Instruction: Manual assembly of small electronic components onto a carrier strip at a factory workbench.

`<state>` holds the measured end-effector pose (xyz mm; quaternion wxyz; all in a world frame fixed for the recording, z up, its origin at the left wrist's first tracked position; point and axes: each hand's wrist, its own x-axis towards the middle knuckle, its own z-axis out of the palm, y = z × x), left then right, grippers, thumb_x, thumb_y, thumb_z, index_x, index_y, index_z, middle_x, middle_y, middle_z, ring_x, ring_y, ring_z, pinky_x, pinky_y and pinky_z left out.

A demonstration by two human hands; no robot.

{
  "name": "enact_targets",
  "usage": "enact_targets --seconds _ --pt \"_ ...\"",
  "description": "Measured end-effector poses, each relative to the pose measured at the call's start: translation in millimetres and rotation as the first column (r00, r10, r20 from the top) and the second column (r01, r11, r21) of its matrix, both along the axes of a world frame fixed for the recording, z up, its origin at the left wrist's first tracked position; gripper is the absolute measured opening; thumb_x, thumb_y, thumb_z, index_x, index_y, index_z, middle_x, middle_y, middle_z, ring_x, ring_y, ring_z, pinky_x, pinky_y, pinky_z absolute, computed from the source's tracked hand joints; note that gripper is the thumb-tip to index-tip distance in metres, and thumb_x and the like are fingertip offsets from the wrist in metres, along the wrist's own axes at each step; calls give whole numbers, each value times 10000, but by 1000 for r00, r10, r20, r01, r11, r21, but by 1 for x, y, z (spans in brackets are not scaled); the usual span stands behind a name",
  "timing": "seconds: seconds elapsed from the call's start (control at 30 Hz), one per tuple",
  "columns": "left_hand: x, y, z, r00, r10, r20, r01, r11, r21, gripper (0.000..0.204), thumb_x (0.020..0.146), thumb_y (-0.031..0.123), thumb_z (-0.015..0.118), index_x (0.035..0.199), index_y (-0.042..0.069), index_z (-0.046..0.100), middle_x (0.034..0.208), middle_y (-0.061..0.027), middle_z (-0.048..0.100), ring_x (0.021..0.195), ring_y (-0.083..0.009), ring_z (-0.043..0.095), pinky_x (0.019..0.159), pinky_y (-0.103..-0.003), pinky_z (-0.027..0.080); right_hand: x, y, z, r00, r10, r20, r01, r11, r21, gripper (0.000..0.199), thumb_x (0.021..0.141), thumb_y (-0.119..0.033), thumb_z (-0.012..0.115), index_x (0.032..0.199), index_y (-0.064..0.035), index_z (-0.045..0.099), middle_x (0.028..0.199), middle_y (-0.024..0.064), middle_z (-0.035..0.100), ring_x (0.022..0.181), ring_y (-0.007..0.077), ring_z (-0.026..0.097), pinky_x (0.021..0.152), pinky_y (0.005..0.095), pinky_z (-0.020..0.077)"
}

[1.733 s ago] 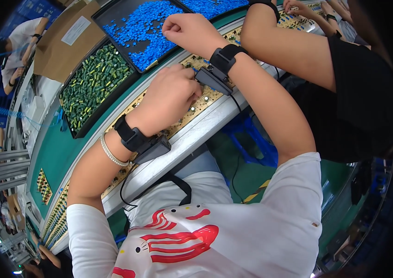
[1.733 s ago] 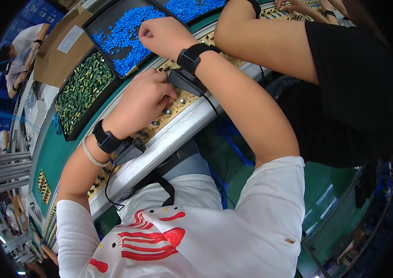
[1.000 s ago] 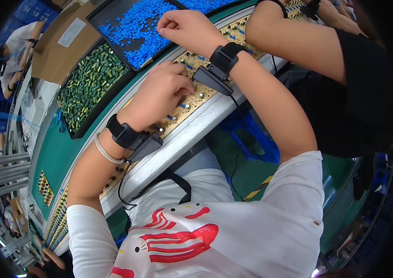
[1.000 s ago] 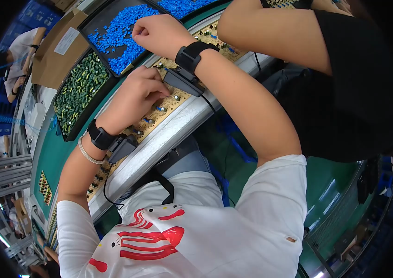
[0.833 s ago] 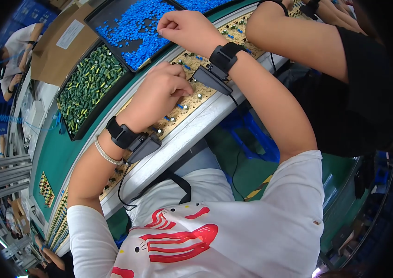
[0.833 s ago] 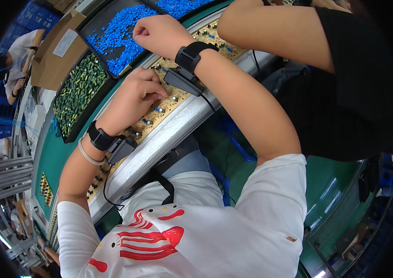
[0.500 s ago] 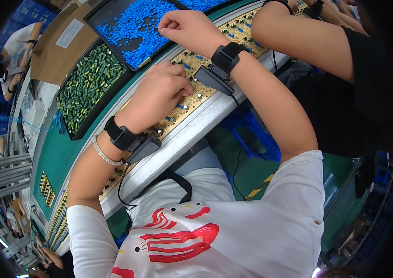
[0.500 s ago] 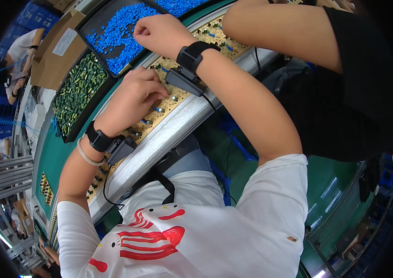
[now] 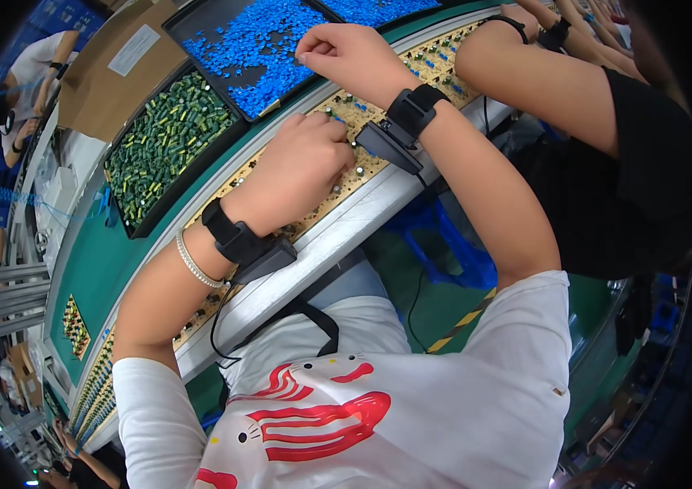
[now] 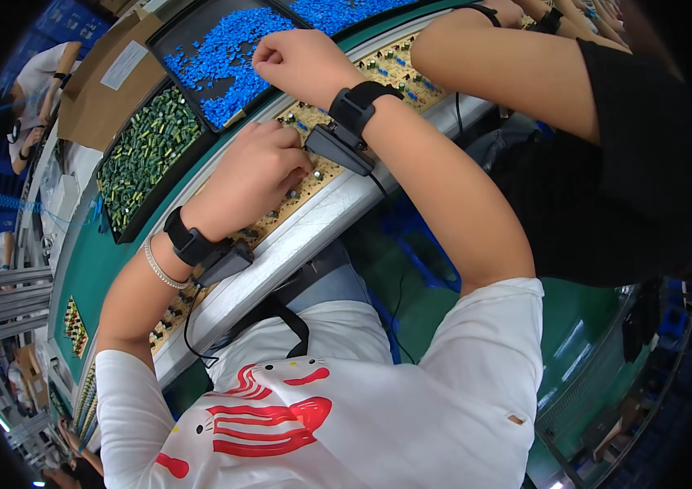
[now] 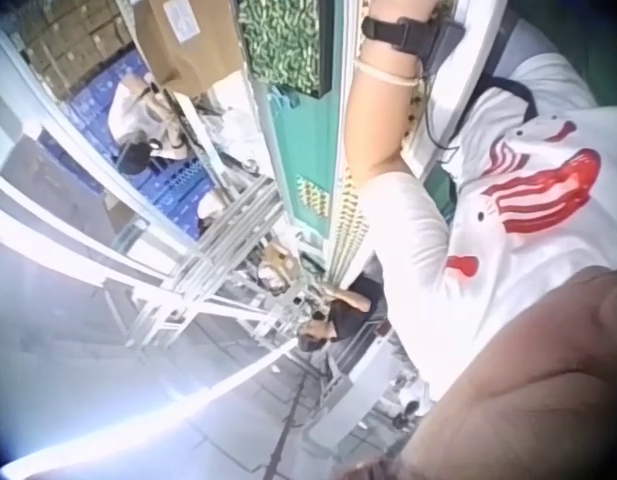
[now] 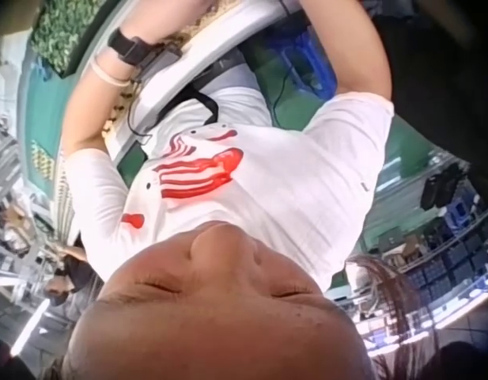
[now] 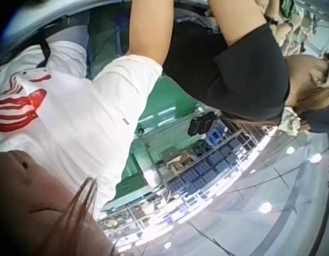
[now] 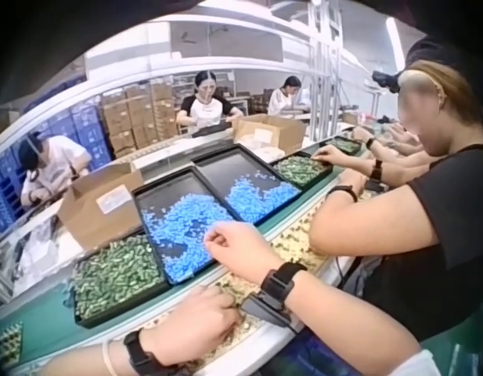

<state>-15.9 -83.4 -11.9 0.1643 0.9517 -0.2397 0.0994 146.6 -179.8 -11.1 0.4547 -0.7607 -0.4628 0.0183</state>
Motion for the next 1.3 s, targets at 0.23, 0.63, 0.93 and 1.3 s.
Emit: enact_targets --seconds 0.23,0.63,0.93,1.3 --pt "-6 30 15 994 -101 -49 94 987 -132 277 719 39 649 976 77 746 818 -98 604 868 -308 585 768 -426 472 -29 -15 31 999 34 21 -34 999 11 204 922 -182 681 1037 -20 729 851 37 701 726 102 601 686 251 499" --pt "-117 209 2 810 584 -51 -582 790 -195 251 943 196 627 1140 43 658 1145 -112 636 1059 -305 601 915 -370 487 -95 -79 13 970 92 -226 -165 931 -326 128 889 -11 640 984 -10 725 972 87 696 870 184 658 766 282 519" --pt "-119 213 -4 859 485 167 -463 873 -153 100 904 129 658 965 53 681 989 -63 644 1025 -275 584 904 -393 450 -95 -57 18 971 -113 -211 -17 848 -530 176 825 16 623 989 -10 681 758 7 654 692 74 592 650 231 471" --pt "-121 207 -8 794 547 265 -561 827 -28 148 934 215 637 952 82 701 962 -54 632 1025 -259 572 950 -404 408 -106 -50 19 981 -141 -136 35 810 -585 112 815 11 637 924 -16 639 688 8 622 628 77 564 582 247 446"
